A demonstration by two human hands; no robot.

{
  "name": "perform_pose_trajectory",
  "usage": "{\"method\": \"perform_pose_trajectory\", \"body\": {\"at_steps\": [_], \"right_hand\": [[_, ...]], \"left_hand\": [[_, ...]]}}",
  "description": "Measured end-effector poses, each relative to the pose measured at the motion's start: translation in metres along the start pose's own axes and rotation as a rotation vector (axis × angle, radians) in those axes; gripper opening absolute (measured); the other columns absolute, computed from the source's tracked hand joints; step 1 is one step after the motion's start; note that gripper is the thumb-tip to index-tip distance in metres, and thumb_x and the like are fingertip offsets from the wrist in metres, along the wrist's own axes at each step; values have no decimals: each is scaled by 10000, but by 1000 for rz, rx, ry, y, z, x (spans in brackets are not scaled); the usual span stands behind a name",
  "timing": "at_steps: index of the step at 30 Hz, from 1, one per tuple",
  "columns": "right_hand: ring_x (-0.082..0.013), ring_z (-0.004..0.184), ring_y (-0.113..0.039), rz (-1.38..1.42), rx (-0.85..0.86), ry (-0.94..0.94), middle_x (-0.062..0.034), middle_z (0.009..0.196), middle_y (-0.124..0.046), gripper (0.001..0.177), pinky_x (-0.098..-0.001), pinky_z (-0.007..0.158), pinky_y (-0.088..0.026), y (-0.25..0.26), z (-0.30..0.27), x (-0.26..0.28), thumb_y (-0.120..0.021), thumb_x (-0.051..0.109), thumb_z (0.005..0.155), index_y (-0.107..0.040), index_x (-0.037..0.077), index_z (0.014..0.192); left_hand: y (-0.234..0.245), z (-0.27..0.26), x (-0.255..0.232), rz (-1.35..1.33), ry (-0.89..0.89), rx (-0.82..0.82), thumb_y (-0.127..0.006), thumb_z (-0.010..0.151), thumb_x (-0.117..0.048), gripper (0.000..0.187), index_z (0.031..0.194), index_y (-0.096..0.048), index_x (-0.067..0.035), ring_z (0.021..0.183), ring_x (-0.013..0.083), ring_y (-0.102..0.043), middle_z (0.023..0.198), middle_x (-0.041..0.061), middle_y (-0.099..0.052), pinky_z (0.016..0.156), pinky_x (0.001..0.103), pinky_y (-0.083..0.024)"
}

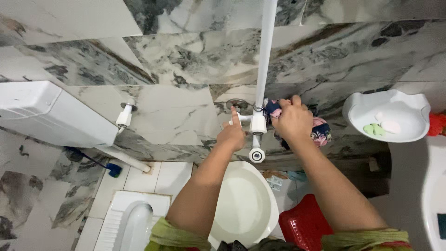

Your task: The person washes a floral-patterned cloth by hand in a bathroom sink. They wet the cloth under the tap, scrub it with their hands, rinse it thoroughly, and wring out excess water repeatedly.

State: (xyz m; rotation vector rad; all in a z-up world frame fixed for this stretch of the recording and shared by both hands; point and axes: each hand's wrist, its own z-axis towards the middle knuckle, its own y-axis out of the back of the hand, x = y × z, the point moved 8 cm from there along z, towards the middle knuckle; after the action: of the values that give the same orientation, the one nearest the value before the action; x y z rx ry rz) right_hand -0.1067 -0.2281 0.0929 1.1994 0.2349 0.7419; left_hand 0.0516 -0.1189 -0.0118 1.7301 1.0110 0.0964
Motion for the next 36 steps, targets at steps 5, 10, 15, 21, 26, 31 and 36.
{"method": "perform_pose_trajectory", "body": {"at_steps": [5,10,15,21,26,31,36], "right_hand": [[-369,877,-660,-132,8,104,-124,1044,-594,286,-537,792,-530,20,-49,21,-746,298,761,-728,130,991],[-376,894,-665,-89,46,68,-137,1053,-609,391,-533,802,-530,10,-36,13,-745,305,727,-752,147,1084],[-456,982,-679,192,85,-188,-254,1233,-617,483,-539,854,-536,-28,5,-35,-767,317,833,-724,121,1271],[-461,926,-685,282,-34,-205,-240,1256,-619,531,-524,794,-553,-4,-45,-39,-775,297,793,-695,55,1258],[-357,889,-711,-88,80,-37,-147,1082,-634,334,-488,801,-567,10,-41,6,-735,309,810,-745,151,1104],[-419,914,-690,37,24,-153,-201,1116,-633,393,-520,782,-557,-13,-5,-14,-748,337,778,-742,120,1105],[-421,887,-690,277,13,-286,-230,1225,-599,594,-528,783,-545,-13,-27,-38,-770,328,730,-662,95,1265]], "left_hand": [[3,2,2,-9,-51,-59,-623,977,-312,1058,1609,215,-183,1204,447,-605,1480,388,-370,1010,491,-496],[3,-1,0,-7,-31,-32,-598,981,-307,1041,1617,217,-185,1173,434,-640,1474,347,-416,992,498,-517],[3,1,1,-3,-67,-82,-628,983,-330,1062,1605,222,-191,1213,472,-590,1516,413,-309,1008,505,-492],[2,1,3,-38,-49,-33,-612,977,-335,1066,1615,227,-174,1189,444,-634,1488,383,-397,1019,503,-498],[-1,8,4,-11,-43,-27,-604,975,-333,1071,1616,239,-172,1200,434,-627,1470,363,-431,1012,503,-505],[-1,6,3,22,-51,-62,-621,973,-345,1078,1598,242,-184,1216,443,-599,1480,384,-369,993,508,-503],[2,-1,2,11,-30,-33,-590,988,-363,1051,1634,219,-185,1169,435,-654,1463,359,-442,998,499,-519]]}}
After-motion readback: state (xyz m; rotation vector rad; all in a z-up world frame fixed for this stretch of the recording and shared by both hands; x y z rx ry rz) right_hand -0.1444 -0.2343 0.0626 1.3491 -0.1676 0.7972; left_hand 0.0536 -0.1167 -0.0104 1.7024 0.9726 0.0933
